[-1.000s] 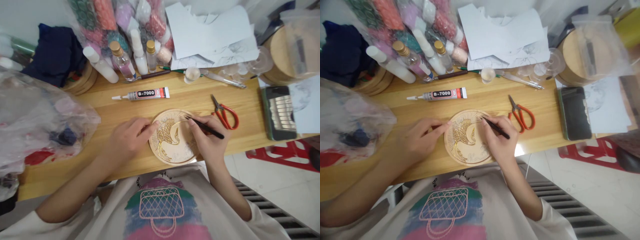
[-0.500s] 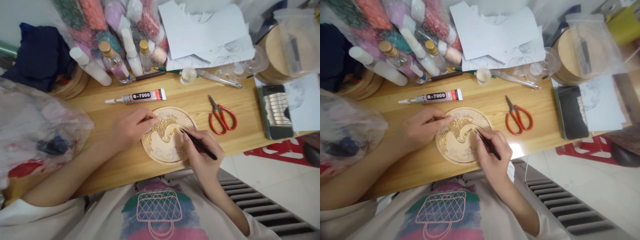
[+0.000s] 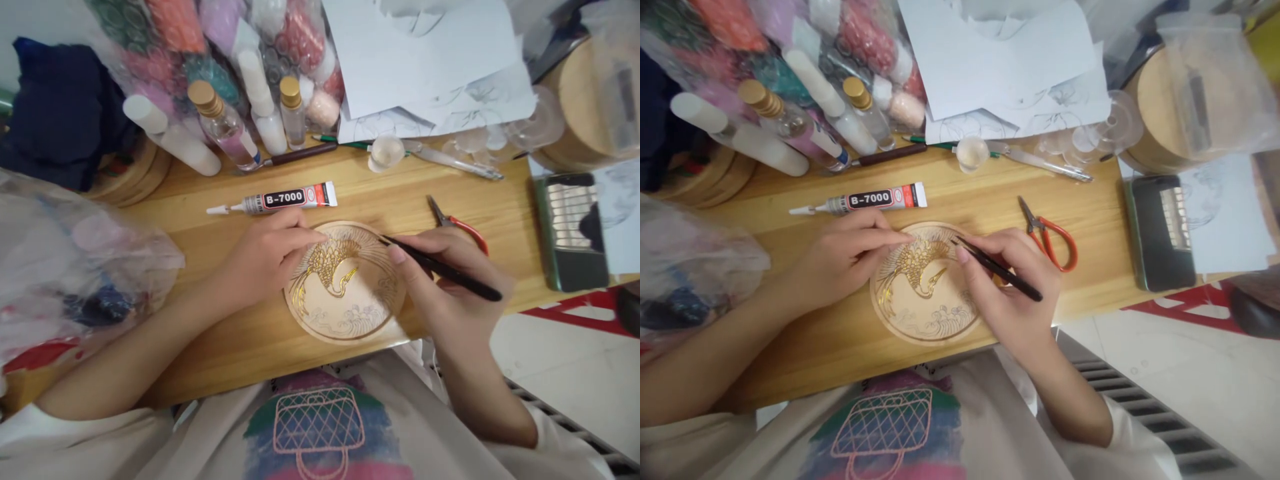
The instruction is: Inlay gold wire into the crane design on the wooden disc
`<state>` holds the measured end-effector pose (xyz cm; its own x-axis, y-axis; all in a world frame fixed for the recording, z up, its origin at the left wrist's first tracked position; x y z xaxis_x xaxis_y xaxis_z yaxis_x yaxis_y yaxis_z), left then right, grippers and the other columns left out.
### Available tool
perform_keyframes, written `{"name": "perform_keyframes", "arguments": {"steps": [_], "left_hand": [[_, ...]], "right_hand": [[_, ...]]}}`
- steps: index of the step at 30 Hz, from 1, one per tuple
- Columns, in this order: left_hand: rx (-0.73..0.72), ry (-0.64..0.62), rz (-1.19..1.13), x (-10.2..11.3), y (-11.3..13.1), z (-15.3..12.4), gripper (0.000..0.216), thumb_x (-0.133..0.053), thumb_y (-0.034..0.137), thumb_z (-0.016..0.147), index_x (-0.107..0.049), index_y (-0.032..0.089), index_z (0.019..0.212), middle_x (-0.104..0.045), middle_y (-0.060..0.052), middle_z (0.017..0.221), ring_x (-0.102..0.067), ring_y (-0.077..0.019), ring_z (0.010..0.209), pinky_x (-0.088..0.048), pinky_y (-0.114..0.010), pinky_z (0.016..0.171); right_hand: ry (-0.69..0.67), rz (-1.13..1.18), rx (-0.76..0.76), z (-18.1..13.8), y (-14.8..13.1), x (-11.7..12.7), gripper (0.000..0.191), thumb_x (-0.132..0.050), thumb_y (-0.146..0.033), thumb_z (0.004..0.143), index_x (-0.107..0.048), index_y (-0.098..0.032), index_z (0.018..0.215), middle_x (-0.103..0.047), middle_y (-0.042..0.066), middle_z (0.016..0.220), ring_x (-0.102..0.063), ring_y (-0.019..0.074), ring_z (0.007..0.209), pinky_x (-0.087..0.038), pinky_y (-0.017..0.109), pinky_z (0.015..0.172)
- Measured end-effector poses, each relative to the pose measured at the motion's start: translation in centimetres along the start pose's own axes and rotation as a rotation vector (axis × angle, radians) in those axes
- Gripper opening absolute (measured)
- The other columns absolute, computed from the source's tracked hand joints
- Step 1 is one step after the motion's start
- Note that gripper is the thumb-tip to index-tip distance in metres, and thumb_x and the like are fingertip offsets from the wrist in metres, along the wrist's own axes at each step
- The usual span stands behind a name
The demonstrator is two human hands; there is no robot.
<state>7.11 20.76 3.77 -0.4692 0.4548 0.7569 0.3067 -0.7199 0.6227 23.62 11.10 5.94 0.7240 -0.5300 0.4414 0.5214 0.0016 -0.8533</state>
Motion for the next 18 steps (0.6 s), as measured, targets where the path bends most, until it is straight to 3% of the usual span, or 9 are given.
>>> {"name": "perform_keyframes", "arguments": {"steps": [6,11,18], "left_hand": [[0.225,-0.018,-0.090,0.1,-0.5,-0.3,0.027,-0.049,0.013,0.093,-0.074,0.019,0.099,-0.062,-0.001,0.081,-0.058,-0.0116,0.070,-0.047,-0.023,0.065],[0.327,0.027,-0.090,-0.1,-0.7,-0.5,0.022,-0.053,0.011,0.092,-0.074,0.018,0.095,-0.064,0.001,0.082,-0.058,-0.0102,0.069,-0.046,-0.021,0.062],[0.366,0.057,-0.041,-0.5,-0.7,-1.1,0.023,-0.052,0.015,0.095,-0.074,0.020,0.098,-0.062,0.000,0.083,-0.059,-0.0126,0.076,-0.048,-0.023,0.069]], "right_hand": [[-0.107,-0.041,0.089,2.9,-1.4,-1.1,0.005,-0.075,-0.025,0.083,-0.074,-0.028,0.087,-0.070,0.000,0.076,-0.061,0.0161,0.067,-0.051,0.034,0.061],[-0.226,-0.032,0.107,4.2,-0.6,-3.1,0.002,-0.074,-0.027,0.084,-0.073,-0.026,0.083,-0.068,-0.001,0.073,-0.059,0.0143,0.063,-0.050,0.032,0.061],[-0.284,0.169,-0.112,5.0,3.1,-5.2,0.010,-0.079,-0.019,0.076,-0.073,-0.026,0.071,-0.073,-0.002,0.070,-0.066,0.0147,0.061,-0.051,0.029,0.055]]}}
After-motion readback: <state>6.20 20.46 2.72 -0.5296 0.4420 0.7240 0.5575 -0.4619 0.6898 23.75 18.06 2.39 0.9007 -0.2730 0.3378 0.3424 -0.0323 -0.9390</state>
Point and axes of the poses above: each hand's wrist, its own z-axis towards the middle knuckle, its own x-axis out of the back of the hand, y = z × x, the point moved 9 cm from there along z, towards the middle knuckle
